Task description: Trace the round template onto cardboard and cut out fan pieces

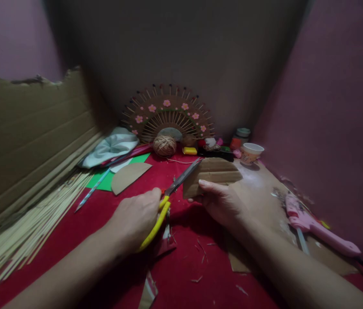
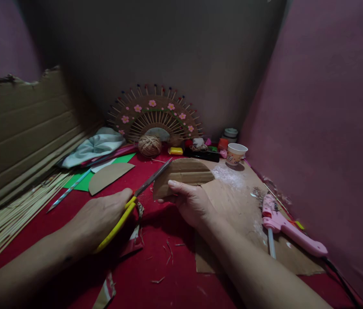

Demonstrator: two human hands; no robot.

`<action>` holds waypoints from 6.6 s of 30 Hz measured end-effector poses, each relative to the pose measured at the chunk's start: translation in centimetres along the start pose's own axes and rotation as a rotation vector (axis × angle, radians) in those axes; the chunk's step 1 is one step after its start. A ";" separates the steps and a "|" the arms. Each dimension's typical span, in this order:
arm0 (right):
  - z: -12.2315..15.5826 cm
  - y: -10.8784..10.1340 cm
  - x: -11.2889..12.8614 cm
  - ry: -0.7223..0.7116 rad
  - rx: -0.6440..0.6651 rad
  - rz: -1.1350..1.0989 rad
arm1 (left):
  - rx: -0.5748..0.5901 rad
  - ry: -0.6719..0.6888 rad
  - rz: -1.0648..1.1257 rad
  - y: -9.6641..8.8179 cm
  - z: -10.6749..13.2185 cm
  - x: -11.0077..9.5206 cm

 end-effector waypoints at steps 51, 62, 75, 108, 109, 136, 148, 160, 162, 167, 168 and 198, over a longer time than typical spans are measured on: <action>0.2 -1.2 0.4 -0.101 -0.166 -0.046 | 0.012 0.030 0.064 0.8 0.0 -0.5; 0.2 -1.2 -0.4 -0.048 -0.192 -0.104 | 0.018 0.016 -0.009 0.8 0.0 -0.5; 0.2 -1.2 -0.5 -0.044 -0.179 -0.094 | 0.048 -0.004 -0.011 1.1 -0.3 0.1; 0.6 -1.1 0.5 -0.046 -0.189 -0.037 | 0.046 0.062 0.057 1.0 0.4 -0.9; 0.6 -1.0 0.6 -0.051 -0.174 -0.032 | 0.043 0.054 0.058 1.0 0.4 -0.8; 0.4 -1.3 0.1 -0.036 -0.182 0.013 | 0.034 0.096 -0.023 1.0 0.4 -1.0; 0.6 -1.1 0.3 -0.029 -0.168 0.016 | -0.008 0.076 -0.094 0.4 0.4 -0.6; 0.7 -1.1 0.4 -0.009 -0.205 0.027 | -0.001 -0.042 0.030 -0.2 0.1 0.8; 0.7 -1.0 0.4 -0.011 -0.199 0.036 | -0.035 -0.074 0.057 -0.7 0.2 1.2; 0.5 -1.3 0.3 -0.017 -0.197 0.043 | -0.056 -0.031 0.083 -0.6 0.2 0.8; 0.6 -1.2 0.3 -0.010 -0.196 0.041 | -0.042 -0.020 0.083 -0.4 0.2 0.7; 0.8 -0.8 -0.7 0.063 -0.135 0.109 | 0.036 -0.007 -0.017 0.3 0.2 0.0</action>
Point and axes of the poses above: each hand's wrist, its own z-axis away from the middle knuckle, its own y-axis out of the palm, x = y × z, the point moved 10 cm from there along -z, towards the middle knuckle, and after that the axes turned 1 degree about -y, right-handed, at the moved point
